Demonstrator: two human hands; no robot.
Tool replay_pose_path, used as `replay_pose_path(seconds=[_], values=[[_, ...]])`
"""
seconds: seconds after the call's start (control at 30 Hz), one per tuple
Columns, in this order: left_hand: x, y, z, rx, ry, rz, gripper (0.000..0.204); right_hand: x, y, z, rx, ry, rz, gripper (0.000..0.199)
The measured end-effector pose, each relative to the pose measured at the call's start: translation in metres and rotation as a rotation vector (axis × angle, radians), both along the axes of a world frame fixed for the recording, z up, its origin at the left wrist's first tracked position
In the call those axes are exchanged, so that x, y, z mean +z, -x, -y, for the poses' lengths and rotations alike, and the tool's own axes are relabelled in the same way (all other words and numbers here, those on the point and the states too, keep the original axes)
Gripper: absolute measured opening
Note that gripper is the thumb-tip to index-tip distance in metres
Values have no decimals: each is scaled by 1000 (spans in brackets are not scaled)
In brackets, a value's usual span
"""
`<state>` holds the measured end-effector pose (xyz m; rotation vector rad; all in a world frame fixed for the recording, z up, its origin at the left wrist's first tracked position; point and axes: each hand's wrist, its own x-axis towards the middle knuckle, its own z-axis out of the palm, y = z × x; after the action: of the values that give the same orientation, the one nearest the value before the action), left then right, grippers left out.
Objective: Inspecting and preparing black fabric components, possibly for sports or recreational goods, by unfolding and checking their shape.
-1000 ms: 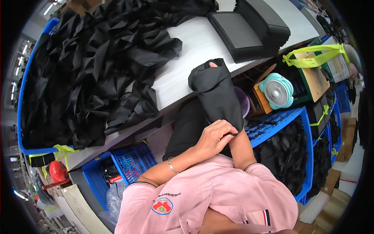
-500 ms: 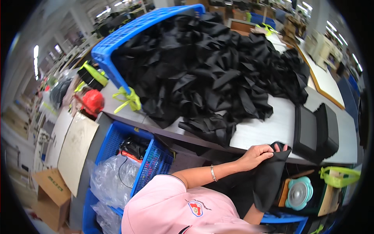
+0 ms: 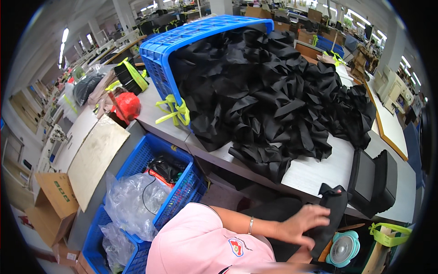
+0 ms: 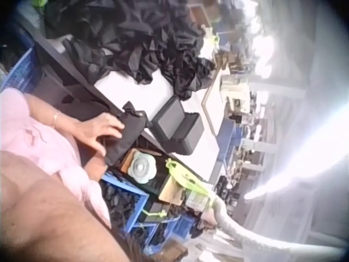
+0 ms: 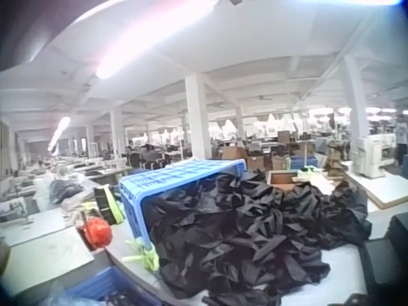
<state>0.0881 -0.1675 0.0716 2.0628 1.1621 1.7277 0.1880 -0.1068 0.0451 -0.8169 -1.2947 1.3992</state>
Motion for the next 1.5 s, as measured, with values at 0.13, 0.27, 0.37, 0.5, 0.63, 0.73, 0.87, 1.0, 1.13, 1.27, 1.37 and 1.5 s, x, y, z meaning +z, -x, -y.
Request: replay_pose_path(seconds=[0.13, 0.27, 0.37, 0.5, 0.63, 0.73, 0.87, 1.0, 1.13, 1.27, 1.37, 1.5], values=[[-16, -10, 5, 29, -109, -1, 36, 1, -2, -23, -66, -35, -3, 40], [-31, 17, -19, -348, 601, 373, 16, -4, -3, -52, -98, -1, -67, 41], [-36, 24, -38, -487, 607, 824, 9, -17, 11, -66, -67, 90, -196, 42], [-37, 33, -84, 23, 403, 776, 9, -30, 44, -56, 15, 259, -350, 43], [-31, 62, -127, 192, 438, 673, 10, -14, 40, -7, 163, 197, -251, 40], [-21, 108, -161, 511, 241, 660, 13, -15, 21, 56, 462, 168, -134, 40], [-16, 117, -162, 224, 336, 822, 15, -19, -14, 61, 397, 367, -257, 57], [3, 82, -128, 179, 208, 775, 17, -16, -30, 33, -87, 108, 24, 67], [23, 23, -71, -67, 437, 454, 19, -1, -22, -4, -263, -334, 438, 57], [24, 21, -56, -102, 372, 518, 14, 2, -25, -21, -192, 8, 242, 33], [12, 40, -61, -49, 380, 623, 14, -9, -39, -14, 37, 325, -169, 32], [-9, 53, -59, -226, 595, 1010, 23, -17, -52, -17, 95, 356, -45, 41]])
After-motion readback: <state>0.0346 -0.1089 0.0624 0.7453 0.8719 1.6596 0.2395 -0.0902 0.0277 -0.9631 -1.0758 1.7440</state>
